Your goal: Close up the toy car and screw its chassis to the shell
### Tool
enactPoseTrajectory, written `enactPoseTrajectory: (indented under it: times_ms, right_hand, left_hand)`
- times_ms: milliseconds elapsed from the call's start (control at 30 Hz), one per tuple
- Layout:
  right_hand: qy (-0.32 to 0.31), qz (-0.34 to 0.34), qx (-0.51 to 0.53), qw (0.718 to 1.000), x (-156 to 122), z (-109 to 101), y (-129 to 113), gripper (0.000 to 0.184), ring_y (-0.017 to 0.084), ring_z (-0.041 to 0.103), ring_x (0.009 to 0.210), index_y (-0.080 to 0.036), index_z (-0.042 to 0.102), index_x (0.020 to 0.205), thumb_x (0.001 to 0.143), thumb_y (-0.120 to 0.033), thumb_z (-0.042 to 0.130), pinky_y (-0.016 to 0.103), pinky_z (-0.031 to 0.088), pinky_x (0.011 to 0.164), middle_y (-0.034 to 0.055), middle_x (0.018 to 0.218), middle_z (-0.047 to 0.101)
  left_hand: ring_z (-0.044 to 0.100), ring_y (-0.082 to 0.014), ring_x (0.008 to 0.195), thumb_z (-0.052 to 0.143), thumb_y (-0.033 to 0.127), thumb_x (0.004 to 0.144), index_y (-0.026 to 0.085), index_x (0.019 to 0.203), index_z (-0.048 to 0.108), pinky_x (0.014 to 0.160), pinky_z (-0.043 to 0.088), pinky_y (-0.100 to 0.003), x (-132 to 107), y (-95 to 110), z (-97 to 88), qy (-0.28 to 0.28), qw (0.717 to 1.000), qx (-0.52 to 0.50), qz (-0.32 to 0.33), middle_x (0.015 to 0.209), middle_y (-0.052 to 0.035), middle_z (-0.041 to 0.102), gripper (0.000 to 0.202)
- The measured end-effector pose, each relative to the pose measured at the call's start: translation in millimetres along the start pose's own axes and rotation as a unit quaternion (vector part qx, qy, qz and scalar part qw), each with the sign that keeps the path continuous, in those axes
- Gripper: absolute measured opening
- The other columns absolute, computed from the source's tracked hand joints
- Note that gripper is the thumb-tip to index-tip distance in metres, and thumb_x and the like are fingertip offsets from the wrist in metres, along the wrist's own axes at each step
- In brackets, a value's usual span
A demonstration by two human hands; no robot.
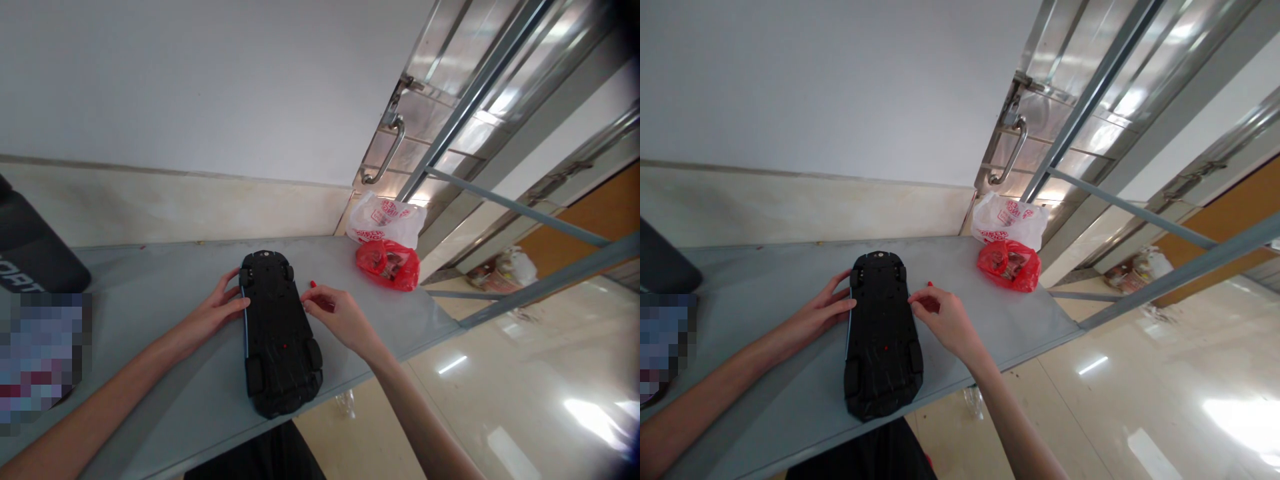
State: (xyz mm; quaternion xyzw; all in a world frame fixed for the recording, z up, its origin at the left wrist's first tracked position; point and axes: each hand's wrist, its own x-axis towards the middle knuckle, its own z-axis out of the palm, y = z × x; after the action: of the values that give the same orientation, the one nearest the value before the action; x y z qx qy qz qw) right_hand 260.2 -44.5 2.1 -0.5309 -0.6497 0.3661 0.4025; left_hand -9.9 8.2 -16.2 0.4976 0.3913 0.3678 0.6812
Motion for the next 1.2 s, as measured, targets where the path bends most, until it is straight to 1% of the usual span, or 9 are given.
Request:
enactPoseTrajectory:
  times_ms: [167, 333, 433, 567, 667, 867, 1033, 1133, 1200]
  right_hand:
    - [0.0, -0.014, -0.039, 0.999, 2.1, 0.3, -3.5, 0.016, 0.016, 0.067, 0.079, -0.018, 0.072, 0.093, 0.088, -0.03, 0.062, 0.028, 0.052, 0.076, 0.0027, 0.086, 0.073]
    - [0.003, -0.028, -0.054, 0.998, 0.2, 0.6, -4.9, 0.014, 0.015, 0.067, 0.079, -0.019, 0.071, 0.093, 0.088, -0.026, 0.06, 0.027, 0.052, 0.077, 0.0017, 0.086, 0.072]
    - [0.018, -0.029, -0.059, 0.998, -3.0, 2.0, -7.1, 0.012, 0.014, 0.066, 0.079, -0.02, 0.069, 0.093, 0.088, -0.024, 0.06, 0.026, 0.052, 0.076, 0.0009, 0.085, 0.071]
    - [0.035, -0.035, -0.071, 0.996, -7.1, 4.4, -9.8, 0.008, 0.014, 0.066, 0.077, -0.021, 0.068, 0.09, 0.088, -0.023, 0.06, 0.026, 0.052, 0.076, 0.0, 0.084, 0.07]
    - [0.035, -0.05, -0.088, 0.994, -8.2, 5.5, -11.0, 0.009, 0.014, 0.066, 0.078, -0.022, 0.068, 0.089, 0.089, -0.022, 0.059, 0.026, 0.052, 0.077, 0.0002, 0.085, 0.07]
    - [0.038, -0.061, -0.108, 0.992, -8.5, 5.8, -17.2, 0.011, 0.014, 0.065, 0.077, -0.021, 0.069, 0.088, 0.09, -0.022, 0.058, 0.026, 0.051, 0.076, 0.0009, 0.086, 0.069]
    - [0.04, -0.061, -0.088, 0.993, -4.6, 5.9, -11.3, 0.01, 0.014, 0.065, 0.077, -0.021, 0.068, 0.09, 0.09, -0.025, 0.059, 0.026, 0.051, 0.075, 0.0006, 0.086, 0.068]
    - [0.036, -0.031, -0.042, 0.998, 1.5, 11.3, 0.4, 0.011, 0.014, 0.064, 0.076, -0.021, 0.066, 0.09, 0.088, -0.03, 0.06, 0.026, 0.051, 0.074, 0.0002, 0.083, 0.068]
    - [0.034, -0.002, -0.001, 0.999, 5.9, 16.1, 7.6, 0.014, 0.013, 0.062, 0.071, -0.02, 0.063, 0.089, 0.087, -0.034, 0.06, 0.025, 0.051, 0.068, -0.0007, 0.08, 0.066]
  left_hand:
    - [0.059, -0.033, 0.132, 0.075, 0.039, 0.081, 0.034, 0.154, 0.029, 0.116, 0.039, -0.054, 1.1, -1.5, -1.3, -0.007, 1.0, -0.006, 0.004, 0.143, -0.0118, 0.061, 0.086]
    - [0.06, -0.0316, 0.13, 0.073, 0.037, 0.083, 0.033, 0.154, 0.028, 0.116, 0.04, -0.052, 0.5, -0.3, -1.0, -0.007, 1.0, -0.003, 0.0, 0.144, -0.0112, 0.06, 0.084]
    - [0.059, -0.0308, 0.131, 0.072, 0.036, 0.084, 0.034, 0.154, 0.027, 0.116, 0.04, -0.05, 0.4, -0.6, -0.9, -0.012, 1.0, -0.003, 0.0, 0.145, -0.0104, 0.059, 0.083]
    - [0.057, -0.0298, 0.135, 0.07, 0.036, 0.086, 0.036, 0.153, 0.03, 0.115, 0.041, -0.048, 0.4, -3.0, -2.6, -0.019, 1.0, 0.001, 0.007, 0.146, -0.0088, 0.059, 0.078]
    - [0.057, -0.0292, 0.135, 0.07, 0.036, 0.086, 0.038, 0.152, 0.031, 0.115, 0.042, -0.046, 1.4, -5.4, -4.5, -0.023, 1.0, 0.003, 0.013, 0.148, -0.0076, 0.058, 0.077]
    - [0.059, -0.0307, 0.133, 0.071, 0.037, 0.084, 0.036, 0.154, 0.029, 0.114, 0.042, -0.049, 3.4, -6.2, -4.7, -0.015, 1.0, 0.007, 0.01, 0.148, -0.0099, 0.058, 0.081]
    - [0.058, -0.0308, 0.133, 0.072, 0.037, 0.083, 0.036, 0.153, 0.03, 0.116, 0.041, -0.05, 1.8, -2.7, -2.2, -0.009, 1.0, 0.003, 0.003, 0.147, -0.0096, 0.059, 0.082]
    - [0.058, -0.0301, 0.134, 0.072, 0.037, 0.084, 0.036, 0.153, 0.03, 0.115, 0.042, -0.048, 2.1, -3.3, -2.8, -0.009, 1.0, 0.004, 0.004, 0.147, -0.0091, 0.059, 0.082]
    - [0.058, -0.0299, 0.134, 0.072, 0.038, 0.083, 0.036, 0.153, 0.031, 0.114, 0.043, -0.048, 2.8, -4.6, -3.8, -0.012, 1.0, 0.003, 0.009, 0.147, -0.009, 0.059, 0.081]
